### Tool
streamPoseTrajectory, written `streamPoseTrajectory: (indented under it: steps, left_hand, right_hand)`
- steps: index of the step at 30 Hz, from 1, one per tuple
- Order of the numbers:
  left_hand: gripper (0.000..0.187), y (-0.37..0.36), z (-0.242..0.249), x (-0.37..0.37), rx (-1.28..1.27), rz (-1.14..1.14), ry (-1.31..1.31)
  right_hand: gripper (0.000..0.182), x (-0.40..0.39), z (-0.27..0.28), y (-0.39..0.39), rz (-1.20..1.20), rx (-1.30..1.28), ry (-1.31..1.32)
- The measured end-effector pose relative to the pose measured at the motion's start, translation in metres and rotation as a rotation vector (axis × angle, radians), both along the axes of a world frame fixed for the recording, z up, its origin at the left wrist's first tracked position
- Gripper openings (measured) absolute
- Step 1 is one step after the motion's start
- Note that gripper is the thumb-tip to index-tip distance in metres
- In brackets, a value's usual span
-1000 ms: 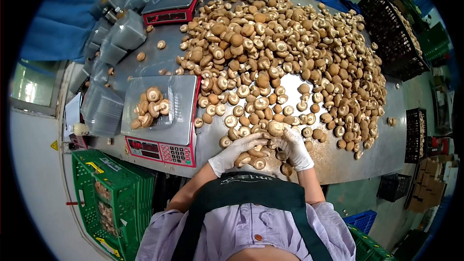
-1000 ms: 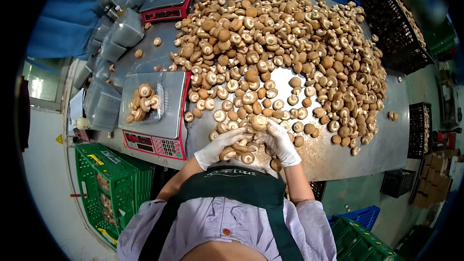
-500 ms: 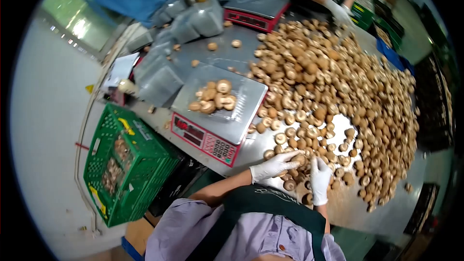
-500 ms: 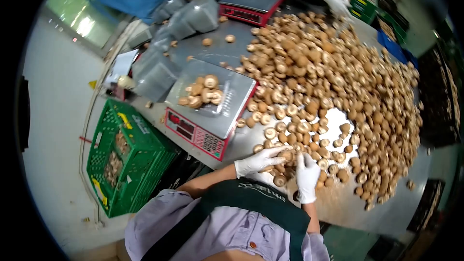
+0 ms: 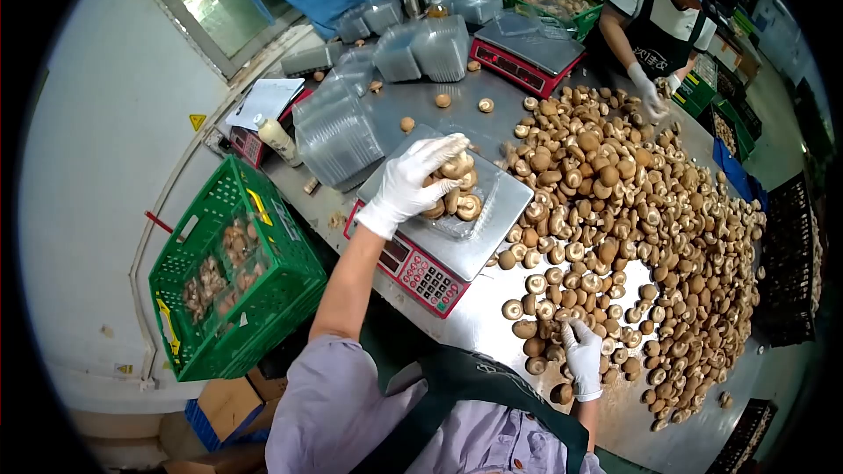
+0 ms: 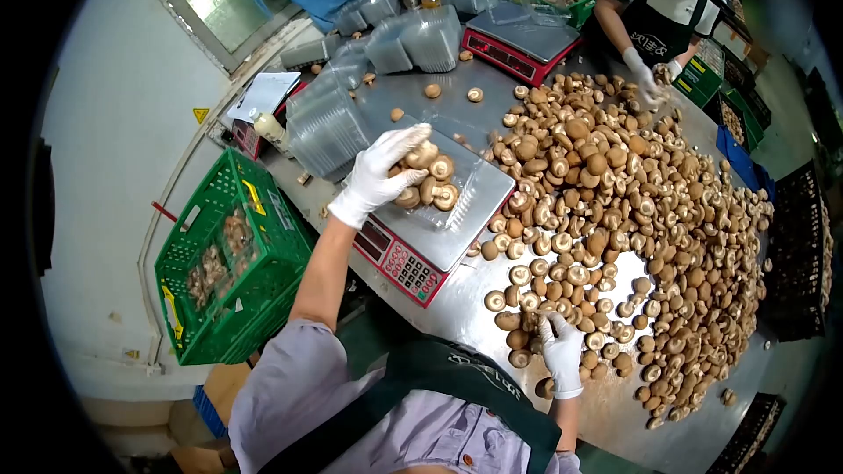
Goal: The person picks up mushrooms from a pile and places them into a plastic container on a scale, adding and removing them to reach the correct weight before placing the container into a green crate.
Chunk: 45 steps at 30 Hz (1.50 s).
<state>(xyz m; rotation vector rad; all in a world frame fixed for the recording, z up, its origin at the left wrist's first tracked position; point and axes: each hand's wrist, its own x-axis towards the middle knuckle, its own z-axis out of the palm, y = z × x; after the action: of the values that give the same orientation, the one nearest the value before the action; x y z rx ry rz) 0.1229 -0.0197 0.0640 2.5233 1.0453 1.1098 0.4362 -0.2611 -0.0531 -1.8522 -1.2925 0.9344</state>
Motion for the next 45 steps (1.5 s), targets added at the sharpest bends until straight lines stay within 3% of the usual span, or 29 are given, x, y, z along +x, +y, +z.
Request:
streamPoseTrajectory:
  steps: [3,4,5,8,10,14,18,21,25,29,32,38,39,45]
  left_hand:
    - [0.062,0.030,-0.035,-0.006,0.011,-0.152,0.423]
    - [0.068,0.030,-0.040,-0.007,-0.181,-0.182,0.373]
    - [0.071,0.033,-0.043,-0.006,-0.198,-0.213,0.446]
    - [0.070,0.039,-0.052,-0.012,-0.158,-0.244,0.361]
    - [0.070,0.039,-0.041,-0.020,-0.416,-0.258,0.086]
    - [0.052,0.045,-0.031,-0.047,-0.467,-0.140,-0.337]
    - [0.027,0.051,-0.032,-0.075,-0.463,0.048,-0.549]
    - [0.023,0.049,-0.033,-0.095,-0.589,0.111,-0.675]
    - [0.023,0.055,-0.041,-0.118,-0.675,0.143,-0.787]
    - [0.025,0.070,-0.047,-0.128,-0.738,0.205,-0.722]
    - [0.035,0.091,-0.054,-0.110,-0.988,0.258,-0.768]
    - [0.054,0.131,-0.094,-0.065,-1.363,0.009,-0.908]
    - [0.058,0.135,-0.098,-0.057,-1.424,-0.032,-0.932]
    - [0.063,0.141,-0.094,-0.044,-1.398,-0.227,-1.068]
  right_hand:
    - [0.024,-0.011,0.012,0.005,0.018,-0.023,-0.015]
    - [0.024,-0.014,0.017,0.007,0.034,-0.009,-0.054]
    - [0.024,-0.018,0.020,0.009,0.048,0.004,-0.090]
    - [0.022,-0.025,0.028,0.018,0.017,-0.039,-0.002]
    - [0.020,-0.026,0.024,0.024,0.010,0.014,0.013]
    - [0.020,-0.042,0.050,0.056,-0.001,-0.049,0.006]
    - [0.021,-0.069,0.067,0.098,0.039,0.064,0.028]
    - [0.020,-0.091,0.079,0.125,0.020,0.066,0.009]
    - [0.020,-0.109,0.085,0.155,-0.047,0.091,0.063]
    - [0.021,-0.118,0.073,0.181,-0.056,0.232,0.097]
    - [0.021,-0.125,0.063,0.197,-0.111,0.250,0.103]
    - [0.025,-0.117,0.050,0.207,-0.168,0.264,-0.023]
    - [0.024,-0.119,0.057,0.206,-0.203,0.213,0.063]
    - [0.023,-0.114,0.051,0.198,-0.187,0.215,0.146]
